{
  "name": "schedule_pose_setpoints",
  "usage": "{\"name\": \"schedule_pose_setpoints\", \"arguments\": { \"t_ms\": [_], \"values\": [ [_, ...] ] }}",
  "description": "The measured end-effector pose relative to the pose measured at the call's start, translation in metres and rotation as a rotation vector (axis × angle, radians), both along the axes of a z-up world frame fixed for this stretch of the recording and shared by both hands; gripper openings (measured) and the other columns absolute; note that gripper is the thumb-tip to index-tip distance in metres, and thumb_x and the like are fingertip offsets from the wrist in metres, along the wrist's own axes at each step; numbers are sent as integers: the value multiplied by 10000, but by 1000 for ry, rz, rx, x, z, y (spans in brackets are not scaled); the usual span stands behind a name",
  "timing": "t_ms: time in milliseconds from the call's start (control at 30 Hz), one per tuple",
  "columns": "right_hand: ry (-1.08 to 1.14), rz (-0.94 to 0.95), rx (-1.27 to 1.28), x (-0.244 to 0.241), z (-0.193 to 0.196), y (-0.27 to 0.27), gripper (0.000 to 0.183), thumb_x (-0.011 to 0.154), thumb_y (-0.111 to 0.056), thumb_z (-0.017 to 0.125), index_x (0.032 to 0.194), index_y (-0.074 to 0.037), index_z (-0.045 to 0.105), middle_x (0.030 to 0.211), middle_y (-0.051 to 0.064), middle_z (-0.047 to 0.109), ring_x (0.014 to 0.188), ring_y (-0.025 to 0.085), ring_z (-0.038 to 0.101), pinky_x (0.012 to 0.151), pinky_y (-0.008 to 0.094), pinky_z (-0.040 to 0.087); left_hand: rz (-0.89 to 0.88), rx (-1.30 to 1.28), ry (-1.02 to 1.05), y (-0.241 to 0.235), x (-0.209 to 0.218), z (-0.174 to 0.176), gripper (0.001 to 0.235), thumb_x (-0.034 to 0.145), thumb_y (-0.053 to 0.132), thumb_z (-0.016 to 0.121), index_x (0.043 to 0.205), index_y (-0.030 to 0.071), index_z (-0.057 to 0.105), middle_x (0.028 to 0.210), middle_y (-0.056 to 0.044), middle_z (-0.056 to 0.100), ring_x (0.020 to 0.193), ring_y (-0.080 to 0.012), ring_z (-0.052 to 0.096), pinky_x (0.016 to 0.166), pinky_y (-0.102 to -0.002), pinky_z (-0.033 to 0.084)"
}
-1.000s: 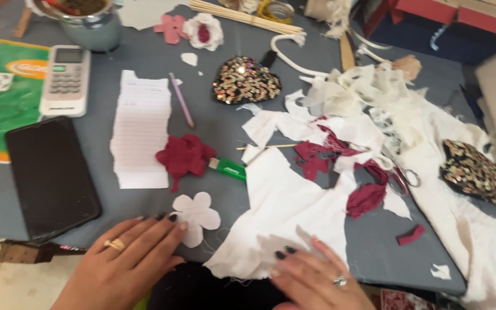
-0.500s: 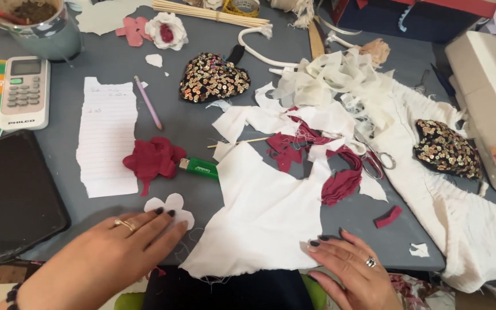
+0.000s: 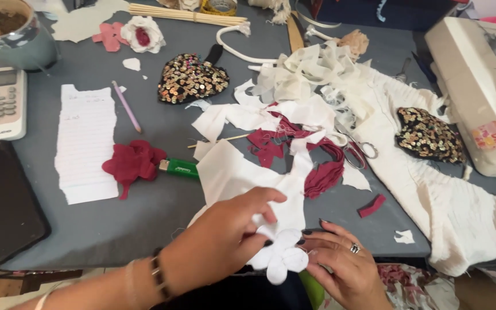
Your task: Cutting out flower shapes from fabric using scissors at a workstation.
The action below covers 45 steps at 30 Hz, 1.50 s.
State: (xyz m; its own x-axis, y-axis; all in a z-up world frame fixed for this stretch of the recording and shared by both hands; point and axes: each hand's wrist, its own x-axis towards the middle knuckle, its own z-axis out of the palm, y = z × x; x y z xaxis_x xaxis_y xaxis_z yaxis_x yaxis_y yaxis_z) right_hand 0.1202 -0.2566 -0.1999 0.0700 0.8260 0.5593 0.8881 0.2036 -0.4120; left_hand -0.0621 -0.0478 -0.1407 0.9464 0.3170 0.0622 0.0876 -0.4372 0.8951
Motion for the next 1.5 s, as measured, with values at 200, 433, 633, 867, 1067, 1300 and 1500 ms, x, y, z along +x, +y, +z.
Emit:
{"name": "schedule_pose_setpoints", "arguments": {
  "t_ms": [200, 433, 633, 867, 1067, 1300, 1500],
  "values": [
    [-32, -21, 68, -1, -2, 2, 108, 853, -181, 786, 860, -134, 689, 929, -17, 769, 916, 173, 771, 1004, 462, 580, -15, 141, -14, 11, 33, -24, 512, 874, 66, 543, 1375, 143, 475, 1039, -79, 702, 792, -280, 684, 742, -390, 502],
    [-66, -18, 77, 3, -8, 3, 250, 827, -226, 834, 973, -91, 684, 903, 37, 727, 832, 183, 709, 964, 427, 607, -81, 154, 23, 17, 39, -28, 654, 798, -8, 562, 1413, 157, 412, 1079, -103, 655, 798, -285, 641, 737, -386, 496],
    [-208, -39, -33, 0, 2, 5, 384, 879, -305, 804, 1227, -168, 720, 1018, 6, 628, 951, 239, 641, 921, 387, 533, -99, 194, -16, 10, 38, -19, 678, 769, -49, 600, 1398, 132, 420, 1132, -190, 645, 1018, -334, 685, 811, -412, 502],
    [-199, -30, -14, 5, -4, 5, 367, 860, -291, 821, 1193, -160, 740, 1024, 22, 629, 944, 233, 645, 926, 376, 535, -3, 994, -146, -13, 0, -30, 429, 919, 222, 629, 1327, 111, 558, 1249, -77, 618, 1022, -282, 613, 788, -412, 487],
    [-149, 21, -70, 12, 16, 11, 303, 905, -358, 745, 1141, -170, 717, 995, 45, 662, 848, 242, 632, 810, 413, 529, 250, 1257, -345, -68, -13, -66, 369, 1131, 195, 360, 1335, 80, 646, 1275, -79, 677, 1199, -220, 663, 1052, -350, 504],
    [-128, 139, -320, 23, 82, 114, 271, 1005, -182, 574, 1249, -98, 653, 1201, 82, 705, 1104, 290, 646, 920, 419, 517, 256, 1252, -341, -70, -4, -88, 504, 1035, 328, 435, 1348, -13, 635, 1267, -182, 633, 1130, -283, 618, 1006, -409, 515],
    [122, 7, -747, 15, 72, 205, 372, 854, -358, 787, 1140, -186, 623, 952, -39, 703, 812, 115, 634, 733, 293, 516, 342, 1120, -379, -65, 1, -63, 320, 1034, 138, 403, 1138, 13, 678, 1225, -236, 654, 1089, -348, 628, 985, -454, 500]
  ]
}}
